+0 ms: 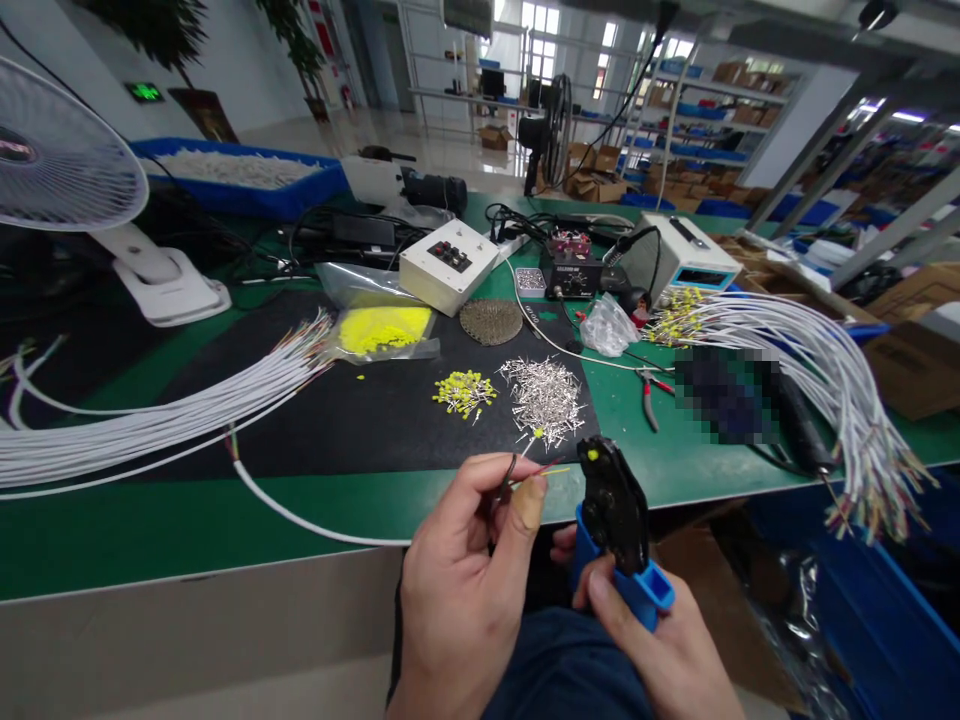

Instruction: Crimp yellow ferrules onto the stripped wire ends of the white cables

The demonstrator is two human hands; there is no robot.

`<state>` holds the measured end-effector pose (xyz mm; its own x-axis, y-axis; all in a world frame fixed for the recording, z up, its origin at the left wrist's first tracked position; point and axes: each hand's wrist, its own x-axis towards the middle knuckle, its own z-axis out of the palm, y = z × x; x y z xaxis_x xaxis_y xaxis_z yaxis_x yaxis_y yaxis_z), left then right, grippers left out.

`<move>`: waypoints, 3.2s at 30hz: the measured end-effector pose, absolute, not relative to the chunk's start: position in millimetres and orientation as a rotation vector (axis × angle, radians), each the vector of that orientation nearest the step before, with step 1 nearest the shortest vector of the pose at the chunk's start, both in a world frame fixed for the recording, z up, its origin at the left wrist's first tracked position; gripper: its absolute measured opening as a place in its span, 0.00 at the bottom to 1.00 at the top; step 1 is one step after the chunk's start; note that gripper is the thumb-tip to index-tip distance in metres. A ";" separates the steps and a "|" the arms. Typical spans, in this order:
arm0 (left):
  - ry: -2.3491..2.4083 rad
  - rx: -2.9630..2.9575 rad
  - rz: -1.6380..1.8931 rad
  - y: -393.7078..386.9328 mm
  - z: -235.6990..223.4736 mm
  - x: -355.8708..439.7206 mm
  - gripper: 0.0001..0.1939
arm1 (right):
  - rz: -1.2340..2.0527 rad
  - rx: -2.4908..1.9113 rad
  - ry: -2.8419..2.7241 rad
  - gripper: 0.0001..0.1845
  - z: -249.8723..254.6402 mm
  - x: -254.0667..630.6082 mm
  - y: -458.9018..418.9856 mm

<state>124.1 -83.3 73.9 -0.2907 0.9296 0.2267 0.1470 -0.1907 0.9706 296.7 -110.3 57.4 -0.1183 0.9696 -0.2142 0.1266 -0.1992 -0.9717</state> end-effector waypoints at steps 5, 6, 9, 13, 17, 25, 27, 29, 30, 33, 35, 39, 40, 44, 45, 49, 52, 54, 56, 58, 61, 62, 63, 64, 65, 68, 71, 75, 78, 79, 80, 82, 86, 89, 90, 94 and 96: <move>1.459 1.380 1.528 -79.9 79.2 125.8 0.04 | 1.305 -1.465 -1.237 0.21 49.7 289.1 -117.5; 1.463 1.388 1.517 -80.0 78.7 126.1 0.04 | 1.257 -1.466 -1.260 0.21 49.7 288.2 -117.6; 1.475 1.402 1.503 -80.6 76.8 126.3 0.04 | 1.171 -1.454 -1.312 0.19 51.9 286.3 -116.5; 1.468 1.430 1.525 -81.4 76.1 125.7 0.04 | 1.162 -1.438 -1.338 0.18 54.8 284.6 -115.7; 1.482 1.452 1.518 -81.5 76.7 125.6 0.03 | 1.143 -1.434 -1.344 0.16 54.6 283.4 -116.7; 1.470 1.429 1.515 -81.9 73.5 125.2 0.03 | 1.077 -1.429 -1.360 0.14 50.2 284.0 -116.6; 1.464 1.422 1.517 -82.3 72.6 125.2 0.04 | 1.060 -1.432 -1.376 0.14 50.4 283.9 -116.7; 1.457 1.415 1.516 -82.7 71.8 125.2 0.04 | 1.049 -1.426 -1.407 0.14 51.2 283.3 -116.7; 1.452 1.410 1.513 -82.8 71.2 125.2 0.04 | 1.041 -1.420 -1.427 0.14 51.6 282.9 -116.6; 1.432 1.379 1.497 -82.7 69.1 124.3 0.04 | 1.009 -1.406 -1.497 0.12 49.8 282.5 -116.2; 1.416 1.364 1.496 -82.3 67.9 122.8 0.05 | 0.966 -1.386 -1.556 0.11 44.6 284.2 -116.3; 1.346 1.353 1.489 -80.6 71.0 118.5 0.03 | 0.856 -1.431 -1.526 0.11 26.6 292.3 -118.0; 1.332 1.344 1.498 -80.1 73.0 117.5 0.03 | 0.830 -1.454 -1.508 0.14 22.8 294.4 -117.7; 1.290 1.305 1.567 -79.2 79.9 115.0 0.03 | 0.692 -1.410 -1.729 0.40 20.9 298.9 -109.1; 1.277 1.305 1.579 -79.2 80.4 114.4 0.03 | 0.666 -1.361 -1.813 0.42 23.1 298.8 -105.6; 1.277 1.339 1.628 -79.2 77.4 112.1 0.03 | 0.651 -1.242 -1.917 0.41 29.8 294.7 -93.9; 1.297 1.376 1.644 -78.8 74.1 111.2 0.04 | 0.646 -1.263 -1.900 0.42 26.4 291.1 -91.6; 1.321 1.385 1.651 -78.8 73.1 111.1 0.04 | 0.640 -1.287 -1.901 0.43 23.1 289.6 -91.6; 1.350 1.394 1.663 -79.2 73.2 111.1 0.04 | 0.634 -1.295 -1.894 0.43 21.7 288.8 -91.2; 1.377 1.413 1.673 -79.8 73.9 110.8 0.05 | 0.634 -1.287 -1.884 0.43 22.6 288.2 -89.9; 1.404 1.446 1.673 -80.5 75.6 110.4 0.05 | 0.639 -1.278 -1.886 0.43 25.9 287.7 -87.5; 1.410 1.459 1.673 -80.8 76.1 110.4 0.05 | 0.635 -1.281 -1.892 0.43 26.8 287.7 -87.0; 1.419 1.470 1.675 -81.1 76.6 110.5 0.05 | 0.627 -1.283 -1.899 0.42 27.4 287.7 -86.7; 1.433 1.479 1.678 -81.6 77.0 110.8 0.05 | 0.618 -1.285 -1.905 0.42 27.7 287.6 -86.6; 1.449 1.489 1.681 -82.2 77.4 111.1 0.05 | 0.608 -1.286 -1.907 0.42 27.6 287.6 -86.5; 1.494 1.508 1.680 -84.2 78.1 112.4 0.04 | 0.571 -1.274 -1.902 0.38 25.5 287.2 -86.0; 1.506 1.526 1.679 -85.5 78.8 113.4 0.04 | 0.538 -1.248 -1.900 0.34 21.9 286.6 -83.7; 1.522 1.568 1.676 -85.4 80.7 113.7 0.04 | 0.562 -1.221 -1.871 0.32 18.2 286.7 -79.0; 1.524 1.577 1.671 -84.9 82.1 113.2 0.05 | 0.579 -1.204 -1.860 0.29 17.5 287.8 -76.4; 1.516 1.577 1.666 -84.9 82.5 113.0 0.05 | 0.577 -1.205 -1.864 0.29 17.5 288.4 -75.7; 1.507 1.580 1.658 -85.0 82.8 113.0 0.06 | 0.568 -1.210 -1.869 0.28 17.6 288.9 -75.2; 1.499 1.593 1.641 -85.5 83.5 113.3 0.08 | 0.544 -1.218 -1.881 0.28 17.8 290.0 -74.0; 1.510 1.603 1.641 -87.0 85.1 115.9 0.10 | 0.540 -1.203 -1.883 0.29 18.3 290.8 -70.9; 1.497 1.593 1.667 -87.6 86.7 117.8 0.10 | 0.562 -1.185 -1.876 0.28 17.8 290.7 -68.2; 1.496 1.591 1.669 -87.5 87.2 118.1 0.10 | 0.562 -1.181 -1.875 0.28 17.5 290.8 -67.2; 1.504 1.588 1.664 -85.5 87.5 117.5 0.10 | 0.555 -1.166 -1.878 0.26 16.0 291.3 -63.0; 1.498 1.596 1.662 -83.7 86.4 116.4 0.10 | 0.555 -1.167 -1.881 0.25 15.1 291.2 -60.4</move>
<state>116.4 -83.7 86.4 -0.2751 0.8406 0.4666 0.3771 -0.3521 0.8566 291.2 -60.4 15.1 -0.2207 0.8807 0.4190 0.5122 0.4703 -0.7187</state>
